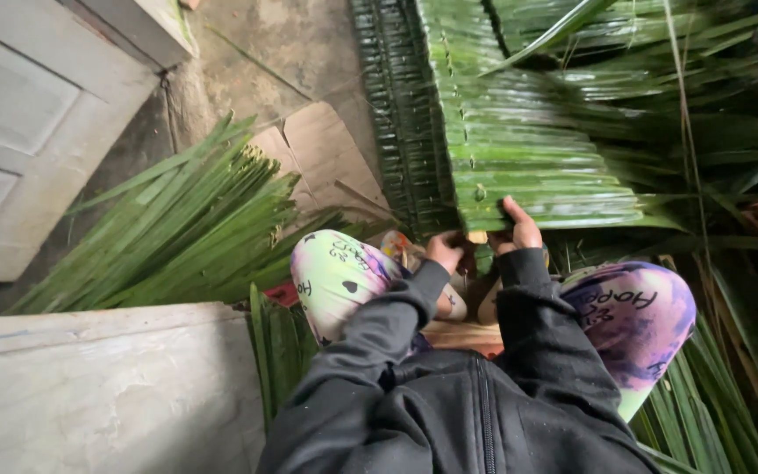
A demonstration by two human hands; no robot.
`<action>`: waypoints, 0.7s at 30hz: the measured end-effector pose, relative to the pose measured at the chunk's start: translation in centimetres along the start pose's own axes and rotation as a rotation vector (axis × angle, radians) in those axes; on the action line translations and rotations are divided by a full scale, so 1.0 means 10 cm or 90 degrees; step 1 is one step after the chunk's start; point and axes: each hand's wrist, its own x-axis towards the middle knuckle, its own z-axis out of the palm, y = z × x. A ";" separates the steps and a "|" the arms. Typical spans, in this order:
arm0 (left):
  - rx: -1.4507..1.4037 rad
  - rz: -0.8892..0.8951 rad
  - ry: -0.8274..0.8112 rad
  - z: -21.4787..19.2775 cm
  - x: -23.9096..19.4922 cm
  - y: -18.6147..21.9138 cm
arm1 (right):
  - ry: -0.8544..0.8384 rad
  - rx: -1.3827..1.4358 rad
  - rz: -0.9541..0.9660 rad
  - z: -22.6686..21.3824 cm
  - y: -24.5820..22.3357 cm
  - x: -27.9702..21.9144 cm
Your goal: Weaving palm leaves over a wooden spine to create a thatched panel
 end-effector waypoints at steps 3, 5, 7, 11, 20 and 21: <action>-0.277 -0.005 -0.111 -0.25 -0.32 0.31 | -0.003 -0.011 -0.009 0.04 0.00 -0.14; -0.405 0.050 -0.117 -0.34 -0.31 0.33 | -0.037 -0.044 -0.029 0.15 -0.10 -0.30; -0.513 0.046 -0.162 -0.64 -0.60 0.60 | -0.047 -0.035 -0.037 0.08 -0.16 -0.15; -0.710 0.080 -0.259 -1.02 -0.92 0.95 | -0.070 -0.051 -0.039 0.12 -0.21 -0.26; -0.813 0.152 -0.310 -0.86 -0.76 0.83 | -0.082 -0.029 -0.037 0.19 -0.28 -0.35; -0.813 0.155 -0.310 -0.79 -0.67 0.73 | -0.084 -0.029 -0.039 0.16 -0.27 -0.29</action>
